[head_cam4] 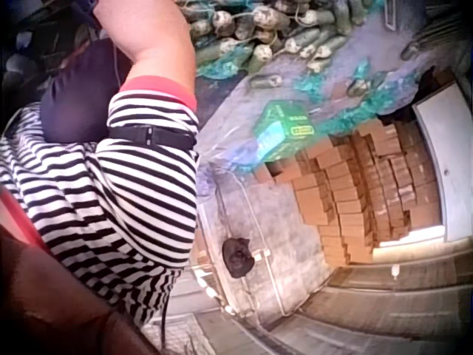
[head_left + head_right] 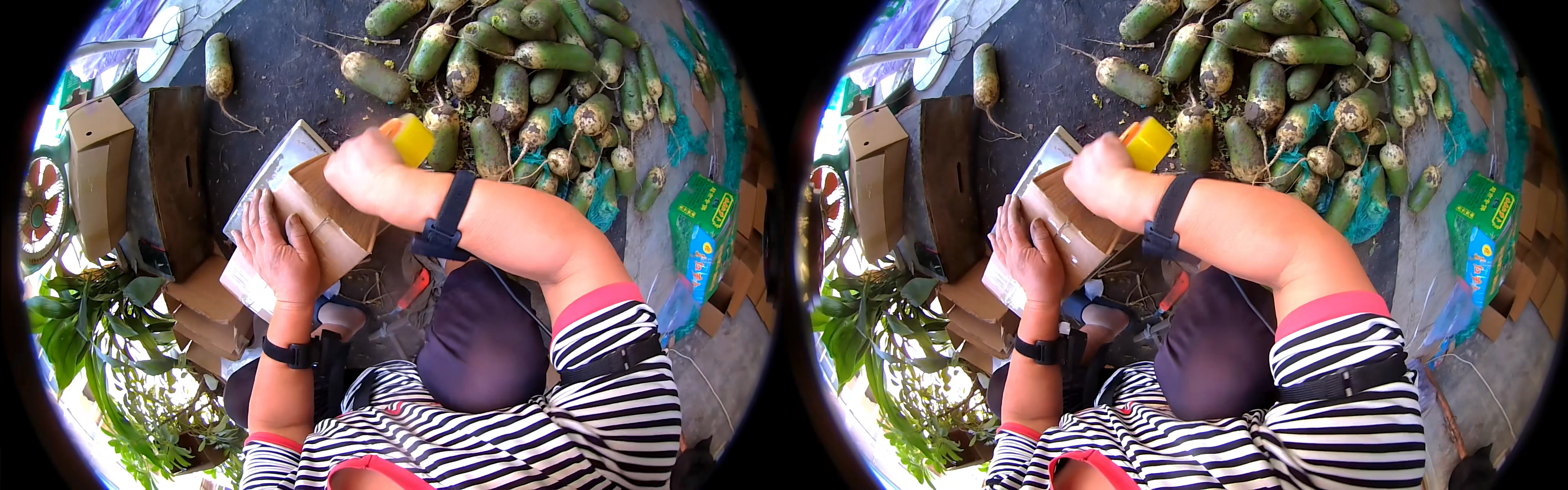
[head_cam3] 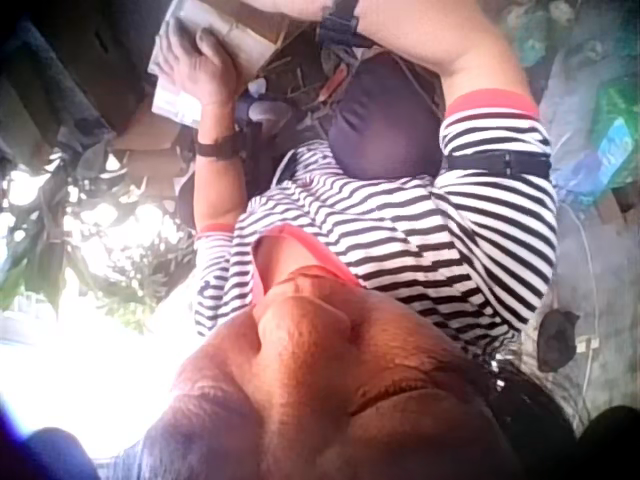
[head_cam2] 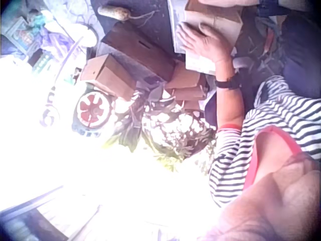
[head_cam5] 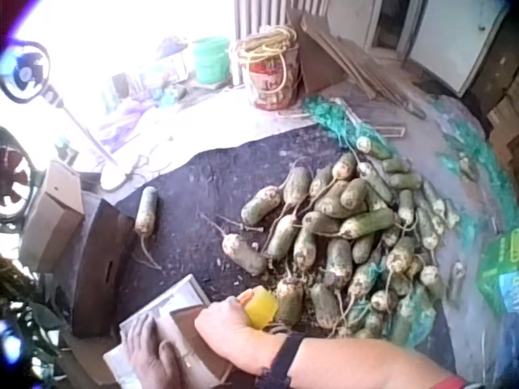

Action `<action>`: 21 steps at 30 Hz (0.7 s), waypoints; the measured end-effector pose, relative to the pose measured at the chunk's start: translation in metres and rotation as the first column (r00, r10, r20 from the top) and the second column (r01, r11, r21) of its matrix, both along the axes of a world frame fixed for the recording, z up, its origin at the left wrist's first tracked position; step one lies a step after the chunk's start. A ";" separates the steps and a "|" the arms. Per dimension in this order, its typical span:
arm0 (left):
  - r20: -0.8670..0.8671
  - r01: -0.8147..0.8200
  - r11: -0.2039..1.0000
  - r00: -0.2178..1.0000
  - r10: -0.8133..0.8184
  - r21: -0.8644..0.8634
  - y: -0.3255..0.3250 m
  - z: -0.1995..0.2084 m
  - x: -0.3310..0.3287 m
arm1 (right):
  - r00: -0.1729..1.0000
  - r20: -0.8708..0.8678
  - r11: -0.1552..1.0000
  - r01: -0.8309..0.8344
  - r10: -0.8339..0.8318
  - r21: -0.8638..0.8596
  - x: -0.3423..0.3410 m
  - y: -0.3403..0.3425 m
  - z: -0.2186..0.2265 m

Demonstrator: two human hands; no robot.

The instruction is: The person seals a box with a tape dispenser, lines another box with a plastic bag, and fills it with radishes from a pile on the floor while it sits on a scale, finally taping the box closed.

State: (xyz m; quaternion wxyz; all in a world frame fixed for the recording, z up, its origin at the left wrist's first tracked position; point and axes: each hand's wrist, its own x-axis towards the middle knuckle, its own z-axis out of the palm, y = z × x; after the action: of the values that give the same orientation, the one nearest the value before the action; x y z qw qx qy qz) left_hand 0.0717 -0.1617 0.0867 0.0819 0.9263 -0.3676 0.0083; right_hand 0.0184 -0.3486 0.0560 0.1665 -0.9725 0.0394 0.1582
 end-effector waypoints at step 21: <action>-0.021 0.028 0.997 0.999 -0.029 -0.074 -0.007 -0.003 0.007 | 0.448 -0.225 0.429 -0.428 0.865 0.796 -0.109 0.111 -0.163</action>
State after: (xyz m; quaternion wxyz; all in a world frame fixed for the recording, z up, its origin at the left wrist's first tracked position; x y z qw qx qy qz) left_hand 0.0783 -0.1684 0.0834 0.1201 0.9174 -0.3793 0.0103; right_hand -0.0905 -0.2380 -0.1074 0.3804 -0.6683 -0.3716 0.5202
